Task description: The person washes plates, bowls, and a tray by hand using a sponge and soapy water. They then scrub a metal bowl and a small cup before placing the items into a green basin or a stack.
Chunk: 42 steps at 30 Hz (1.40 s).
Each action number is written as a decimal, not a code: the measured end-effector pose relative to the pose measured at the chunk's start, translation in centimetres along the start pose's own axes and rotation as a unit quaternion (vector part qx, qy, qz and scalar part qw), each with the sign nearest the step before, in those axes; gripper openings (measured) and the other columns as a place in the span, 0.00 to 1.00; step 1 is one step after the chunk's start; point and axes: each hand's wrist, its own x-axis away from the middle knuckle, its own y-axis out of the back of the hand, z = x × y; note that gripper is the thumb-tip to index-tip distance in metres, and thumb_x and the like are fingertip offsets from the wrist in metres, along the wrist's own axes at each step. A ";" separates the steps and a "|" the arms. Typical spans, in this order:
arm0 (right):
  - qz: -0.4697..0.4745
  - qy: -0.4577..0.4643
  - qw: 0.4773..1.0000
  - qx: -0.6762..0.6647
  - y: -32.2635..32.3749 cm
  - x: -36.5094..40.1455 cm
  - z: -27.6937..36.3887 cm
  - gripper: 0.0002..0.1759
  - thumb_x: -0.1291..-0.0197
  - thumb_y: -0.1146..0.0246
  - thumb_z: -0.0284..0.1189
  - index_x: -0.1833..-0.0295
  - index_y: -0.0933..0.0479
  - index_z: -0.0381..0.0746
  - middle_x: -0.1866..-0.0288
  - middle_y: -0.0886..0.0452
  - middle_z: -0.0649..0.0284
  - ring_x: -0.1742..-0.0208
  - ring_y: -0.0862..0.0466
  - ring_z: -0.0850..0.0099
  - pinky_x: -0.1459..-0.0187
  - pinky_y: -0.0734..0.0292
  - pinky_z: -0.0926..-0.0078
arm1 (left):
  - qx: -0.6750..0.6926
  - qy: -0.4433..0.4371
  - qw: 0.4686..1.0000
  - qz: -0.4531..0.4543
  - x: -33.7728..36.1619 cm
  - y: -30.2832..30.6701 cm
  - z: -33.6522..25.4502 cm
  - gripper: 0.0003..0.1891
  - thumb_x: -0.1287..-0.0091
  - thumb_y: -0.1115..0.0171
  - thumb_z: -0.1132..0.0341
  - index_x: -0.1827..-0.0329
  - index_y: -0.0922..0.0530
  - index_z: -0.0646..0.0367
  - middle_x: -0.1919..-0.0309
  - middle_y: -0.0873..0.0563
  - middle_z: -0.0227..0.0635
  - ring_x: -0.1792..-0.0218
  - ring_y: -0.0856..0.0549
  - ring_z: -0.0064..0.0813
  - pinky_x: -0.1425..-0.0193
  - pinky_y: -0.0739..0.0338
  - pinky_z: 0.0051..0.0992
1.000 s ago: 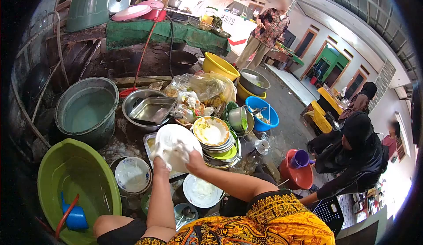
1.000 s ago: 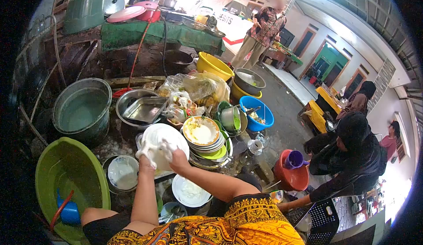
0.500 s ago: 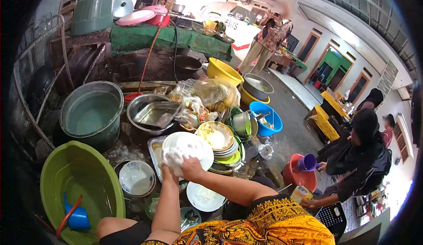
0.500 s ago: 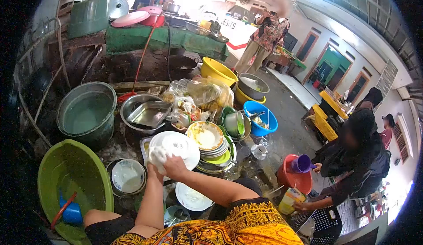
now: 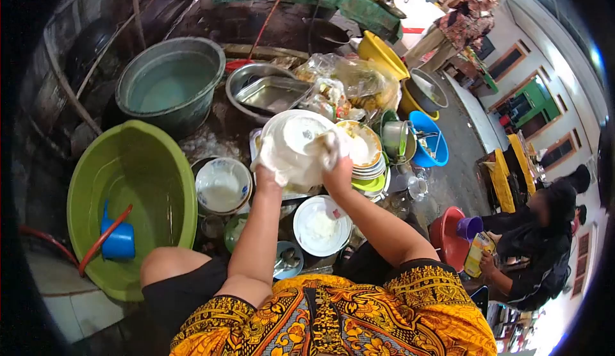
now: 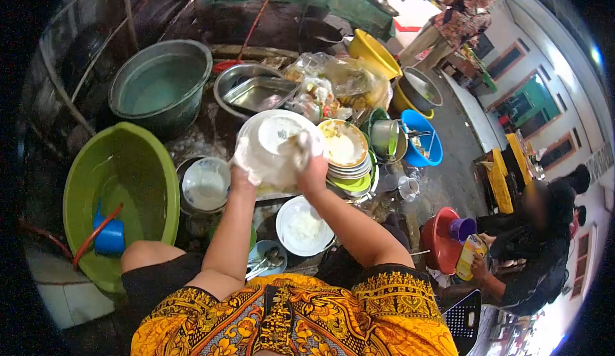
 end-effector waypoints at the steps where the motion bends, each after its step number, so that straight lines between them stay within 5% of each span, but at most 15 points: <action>1: 0.053 0.056 0.996 0.053 -0.1 0.9 1.9 0.26 0.57 0.40 0.24 0.47 0.33 0.37 0.45 0.33 0.48 0.43 0.35 0.49 0.44 0.40 0.60 | 0.027 0.008 0.999 0.021 -0.3 0.5 0.4 0.25 0.39 0.50 0.53 0.43 0.35 0.60 0.48 0.27 0.38 0.49 0.27 0.34 0.43 0.33 0.33; 6: 0.189 0.199 0.961 0.033 -1.3 2.3 3.1 0.32 0.59 0.36 0.29 0.43 0.34 0.45 0.41 0.38 0.50 0.42 0.37 0.46 0.45 0.37 0.58 | -0.054 -0.019 0.992 -0.108 1.3 -0.3 -0.1 0.25 0.43 0.44 0.58 0.44 0.34 0.60 0.51 0.25 0.37 0.51 0.25 0.34 0.48 0.29 0.33; 10: 0.243 0.270 0.929 0.071 -0.4 1.7 3.0 0.31 0.61 0.36 0.26 0.44 0.34 0.45 0.43 0.35 0.55 0.44 0.33 0.53 0.48 0.33 0.62 | -0.056 -0.056 0.991 -0.111 2.2 -2.5 -2.7 0.23 0.44 0.42 0.64 0.47 0.33 0.66 0.55 0.23 0.42 0.55 0.23 0.35 0.51 0.26 0.33; 11: 0.273 0.252 0.928 0.036 -0.1 1.6 3.2 0.29 0.59 0.36 0.26 0.45 0.33 0.42 0.46 0.33 0.53 0.45 0.32 0.55 0.48 0.33 0.63 | 0.010 -0.033 0.999 -0.028 1.9 -2.2 -3.9 0.24 0.44 0.43 0.64 0.46 0.34 0.66 0.54 0.24 0.43 0.55 0.23 0.37 0.51 0.27 0.35; 13: 0.297 0.229 0.927 0.007 -0.1 1.9 2.2 0.27 0.57 0.37 0.25 0.47 0.32 0.40 0.48 0.31 0.52 0.46 0.31 0.57 0.48 0.33 0.65 | -0.037 -0.024 0.999 -0.026 0.8 -0.6 -5.7 0.26 0.45 0.42 0.63 0.45 0.36 0.66 0.53 0.25 0.43 0.56 0.23 0.37 0.51 0.26 0.35; 17: 0.210 -0.050 0.969 -0.123 -0.6 2.4 -1.4 0.16 0.51 0.40 0.21 0.53 0.29 0.34 0.64 0.24 0.65 0.66 0.25 0.76 0.61 0.28 0.80 | -0.316 -0.129 0.931 -0.132 1.1 -0.4 -7.7 0.18 0.44 0.44 0.64 0.52 0.28 0.64 0.53 0.23 0.44 0.56 0.22 0.37 0.54 0.26 0.35; 19: 0.201 -0.241 0.934 -0.172 0.6 1.5 -1.8 0.20 0.54 0.36 0.29 0.54 0.28 0.34 0.67 0.21 0.59 0.66 0.22 0.70 0.63 0.28 0.75 | -0.730 -0.227 0.617 -0.186 0.4 4.3 -8.1 0.15 0.43 0.46 0.66 0.54 0.25 0.61 0.61 0.20 0.45 0.61 0.21 0.40 0.60 0.26 0.35; 21: 0.130 -0.219 0.963 -0.090 1.5 1.6 -4.2 0.25 0.54 0.36 0.31 0.50 0.30 0.30 0.62 0.21 0.53 0.65 0.22 0.71 0.63 0.27 0.75 | -0.786 -0.323 0.491 -0.192 1.0 5.4 -7.7 0.12 0.45 0.47 0.67 0.58 0.23 0.59 0.71 0.19 0.45 0.68 0.21 0.45 0.64 0.28 0.36; 22: 0.105 -0.314 0.922 -0.199 2.3 0.5 -3.1 0.28 0.54 0.36 0.34 0.49 0.31 0.29 0.61 0.21 0.52 0.64 0.22 0.69 0.62 0.27 0.73 | -0.821 -0.278 0.441 -0.234 1.1 3.9 -7.8 0.10 0.48 0.48 0.69 0.65 0.22 0.60 0.77 0.20 0.44 0.71 0.23 0.49 0.64 0.28 0.39; 23: 0.069 -0.235 0.965 -0.097 1.0 0.9 -8.0 0.31 0.54 0.37 0.37 0.47 0.33 0.30 0.62 0.22 0.53 0.64 0.22 0.68 0.64 0.27 0.72 | -0.841 -0.209 0.432 -0.250 2.6 1.2 -8.3 0.08 0.50 0.47 0.69 0.70 0.22 0.59 0.74 0.20 0.45 0.70 0.22 0.49 0.64 0.28 0.39; 24: 0.117 -0.383 0.912 -0.087 3.1 -0.3 -5.5 0.33 0.54 0.37 0.39 0.45 0.34 0.30 0.61 0.22 0.52 0.62 0.22 0.66 0.61 0.27 0.72 | -0.824 -0.184 0.454 -0.286 1.8 4.3 -8.1 0.09 0.51 0.46 0.68 0.68 0.21 0.57 0.71 0.19 0.45 0.68 0.21 0.47 0.64 0.28 0.38; 26: 0.071 -0.323 0.935 -0.130 2.0 0.8 -12.2 0.34 0.56 0.36 0.39 0.45 0.34 0.31 0.54 0.25 0.49 0.55 0.25 0.64 0.55 0.30 0.72 | -0.775 -0.214 0.521 -0.286 1.6 8.4 -7.6 0.10 0.52 0.45 0.66 0.68 0.20 0.57 0.69 0.19 0.45 0.66 0.21 0.46 0.62 0.27 0.38; 28: 0.092 -0.306 0.937 -0.141 2.2 0.5 -13.7 0.32 0.53 0.39 0.39 0.45 0.34 0.31 0.53 0.25 0.51 0.55 0.25 0.65 0.56 0.29 0.73 | -0.829 -0.182 0.455 -0.269 2.5 6.9 -7.4 0.10 0.52 0.46 0.67 0.67 0.21 0.58 0.68 0.18 0.45 0.65 0.20 0.46 0.61 0.27 0.39; 36: 0.145 -0.313 0.911 -0.226 4.4 -0.8 -12.7 0.23 0.48 0.45 0.33 0.47 0.31 0.34 0.55 0.24 0.57 0.59 0.25 0.73 0.58 0.30 0.77 | -0.832 -0.121 0.414 -0.350 3.5 13.1 -3.6 0.14 0.50 0.46 0.65 0.59 0.23 0.56 0.61 0.20 0.44 0.58 0.23 0.46 0.50 0.34 0.40; 42: 0.134 -0.277 0.898 -0.316 6.4 -1.9 -13.7 0.22 0.47 0.45 0.41 0.50 0.28 0.40 0.53 0.25 0.60 0.53 0.27 0.69 0.54 0.32 0.72 | -0.825 -0.043 0.461 -0.325 3.5 18.8 -2.4 0.16 0.44 0.51 0.64 0.53 0.27 0.58 0.50 0.26 0.44 0.49 0.28 0.44 0.44 0.37 0.38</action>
